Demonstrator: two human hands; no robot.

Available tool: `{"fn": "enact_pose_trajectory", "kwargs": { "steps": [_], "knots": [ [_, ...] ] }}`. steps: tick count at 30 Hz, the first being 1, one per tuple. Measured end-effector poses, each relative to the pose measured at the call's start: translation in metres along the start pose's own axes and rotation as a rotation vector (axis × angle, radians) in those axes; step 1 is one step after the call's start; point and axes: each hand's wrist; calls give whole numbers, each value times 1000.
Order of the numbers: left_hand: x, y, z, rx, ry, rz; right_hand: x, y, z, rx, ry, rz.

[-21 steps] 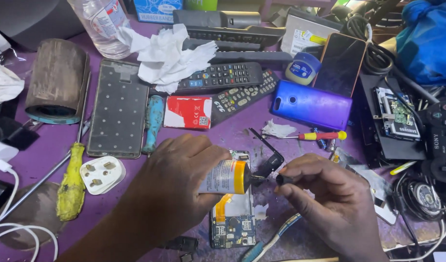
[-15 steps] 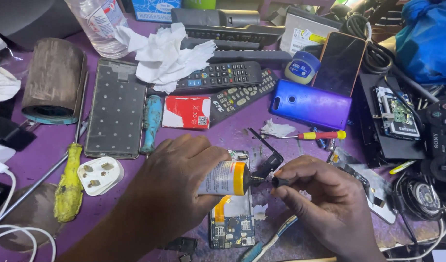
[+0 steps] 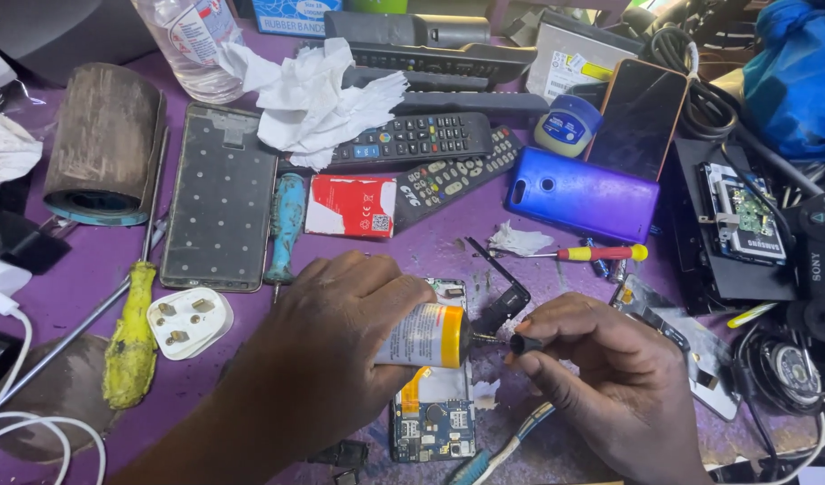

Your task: The person handles a small electronic component, possibly a charging port, and applies adhesive from a yellow tube to it. They then attempt to attach the component to a larger circuit board on the workbench.

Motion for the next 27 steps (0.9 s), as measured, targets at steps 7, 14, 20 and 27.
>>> {"fn": "enact_pose_trajectory", "kwargs": {
  "steps": [7,14,20,27],
  "knots": [
    [-1,-1,2,8,-9,6,-3,-1,1,-5,-11,27],
    [-1,-1,3,5,-17,-4,-2,-4,-3,-41,-10,50],
    [0,0,2,7,-14,2,-3,0,-4,-60,33,30],
    [0,1,0,10,-22,5,0,0,0,-66,113,25]
  ]
}}
Point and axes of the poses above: each hand's wrist, its own x-axis towards the middle knuckle, its own y-axis out of the back of the hand, z = x × y, and after that the axes turned 10 degrees about x, right-handed
